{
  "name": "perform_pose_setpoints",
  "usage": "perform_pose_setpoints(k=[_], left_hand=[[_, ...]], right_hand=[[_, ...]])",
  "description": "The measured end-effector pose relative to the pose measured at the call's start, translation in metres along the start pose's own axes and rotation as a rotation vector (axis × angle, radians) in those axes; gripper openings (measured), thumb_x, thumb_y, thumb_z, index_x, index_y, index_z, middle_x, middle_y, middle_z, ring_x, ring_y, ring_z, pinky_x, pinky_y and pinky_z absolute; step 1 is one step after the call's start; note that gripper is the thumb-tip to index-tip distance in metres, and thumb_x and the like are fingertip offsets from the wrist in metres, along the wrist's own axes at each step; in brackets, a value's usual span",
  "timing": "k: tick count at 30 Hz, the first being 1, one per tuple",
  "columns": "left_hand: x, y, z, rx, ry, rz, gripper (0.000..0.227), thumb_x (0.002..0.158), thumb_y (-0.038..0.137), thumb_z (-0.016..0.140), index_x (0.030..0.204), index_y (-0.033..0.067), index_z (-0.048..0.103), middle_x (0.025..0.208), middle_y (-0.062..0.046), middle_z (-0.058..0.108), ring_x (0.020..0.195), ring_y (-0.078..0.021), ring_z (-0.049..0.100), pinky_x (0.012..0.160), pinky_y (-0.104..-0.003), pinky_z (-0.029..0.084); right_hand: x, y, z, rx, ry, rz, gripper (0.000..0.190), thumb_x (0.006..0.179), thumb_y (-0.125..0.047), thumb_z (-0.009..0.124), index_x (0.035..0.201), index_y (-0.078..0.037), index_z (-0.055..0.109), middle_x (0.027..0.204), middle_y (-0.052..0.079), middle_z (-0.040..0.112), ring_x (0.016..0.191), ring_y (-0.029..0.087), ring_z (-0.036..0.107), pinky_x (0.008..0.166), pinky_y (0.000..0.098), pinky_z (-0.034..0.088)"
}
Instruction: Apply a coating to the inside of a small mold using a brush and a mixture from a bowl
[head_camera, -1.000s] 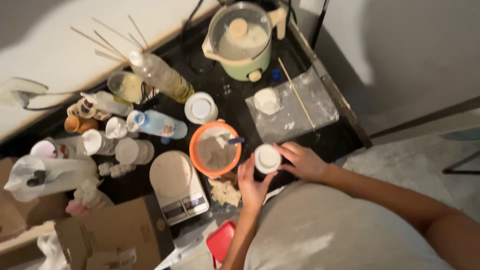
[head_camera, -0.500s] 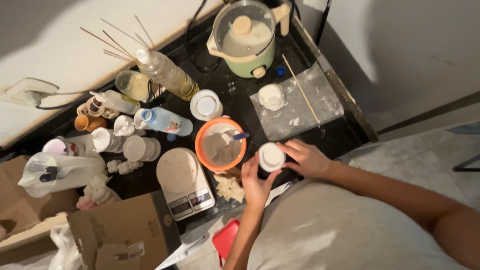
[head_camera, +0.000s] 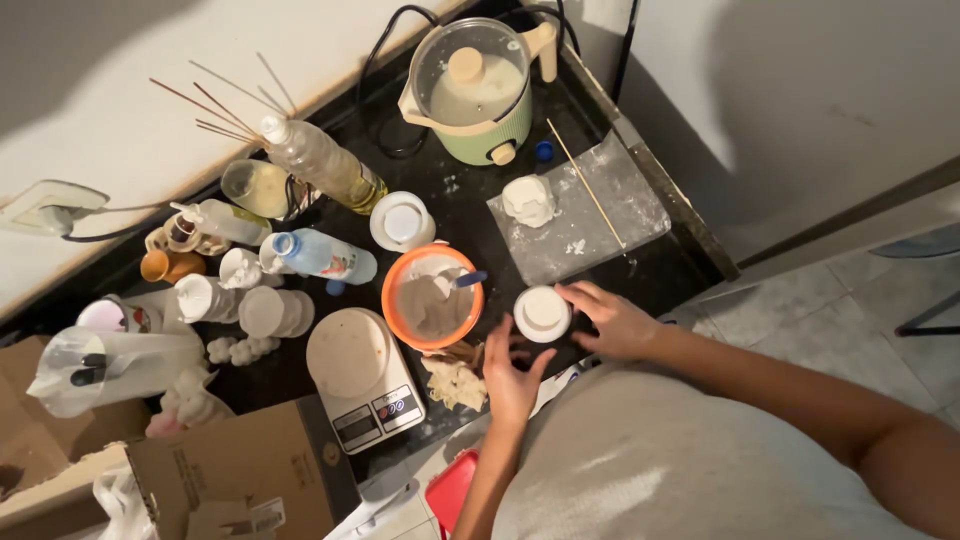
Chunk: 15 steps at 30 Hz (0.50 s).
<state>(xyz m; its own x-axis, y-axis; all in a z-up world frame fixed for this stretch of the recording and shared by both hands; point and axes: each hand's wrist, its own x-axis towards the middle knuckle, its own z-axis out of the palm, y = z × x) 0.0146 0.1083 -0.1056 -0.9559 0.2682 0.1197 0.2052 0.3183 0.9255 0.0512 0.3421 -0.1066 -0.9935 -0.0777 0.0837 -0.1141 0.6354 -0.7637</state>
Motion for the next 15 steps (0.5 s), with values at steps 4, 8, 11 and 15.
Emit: perform_pose_setpoints(k=[4, 8, 11, 15], left_hand=[[0.016, -0.008, 0.007, 0.003, -0.057, 0.053, 0.093, 0.06, 0.007, 0.098, 0.141, -0.0073, 0.055, 0.113, -0.022, 0.065, 0.093, -0.0346, 0.074, 0.071, -0.031, 0.068], [0.017, 0.012, -0.001, -0.033, 0.013, 0.075, 0.088, 0.062, 0.009, 0.098, 0.138, -0.0075, 0.058, 0.107, -0.019, 0.065, 0.089, -0.0301, 0.074, 0.071, -0.027, 0.068], [0.016, 0.006, 0.003, -0.009, 0.04, 0.084, 0.088, 0.059, 0.01, 0.099, 0.136, -0.0073, 0.06, 0.104, -0.019, 0.065, 0.085, -0.0299, 0.074, 0.069, -0.026, 0.068], [0.012, -0.01, 0.01, -0.059, 0.071, 0.064, 0.087, 0.06, 0.007, 0.098, 0.136, -0.0091, 0.06, 0.103, -0.02, 0.065, 0.084, -0.03, 0.075, 0.068, -0.027, 0.069]], right_hand=[[0.0, 0.022, 0.028, 0.152, 0.106, 0.043, 0.083, 0.075, -0.032, 0.091, 0.147, -0.01, 0.055, 0.101, 0.009, 0.065, 0.076, 0.022, 0.073, 0.058, 0.0292, 0.063], [0.003, 0.007, 0.02, 0.188, 0.137, 0.029, 0.079, 0.078, -0.045, 0.086, 0.145, -0.012, 0.059, 0.086, 0.005, 0.063, 0.066, 0.02, 0.069, 0.055, 0.0302, 0.06], [0.003, 0.011, 0.022, 0.07, 0.106, 0.002, 0.078, 0.08, -0.045, 0.084, 0.147, -0.014, 0.057, 0.091, 0.004, 0.063, 0.073, 0.02, 0.07, 0.061, 0.0322, 0.059], [0.005, 0.017, 0.027, 0.064, 0.046, 0.035, 0.077, 0.085, -0.052, 0.076, 0.15, -0.016, 0.054, 0.099, 0.008, 0.063, 0.086, 0.024, 0.072, 0.073, 0.0381, 0.06]])
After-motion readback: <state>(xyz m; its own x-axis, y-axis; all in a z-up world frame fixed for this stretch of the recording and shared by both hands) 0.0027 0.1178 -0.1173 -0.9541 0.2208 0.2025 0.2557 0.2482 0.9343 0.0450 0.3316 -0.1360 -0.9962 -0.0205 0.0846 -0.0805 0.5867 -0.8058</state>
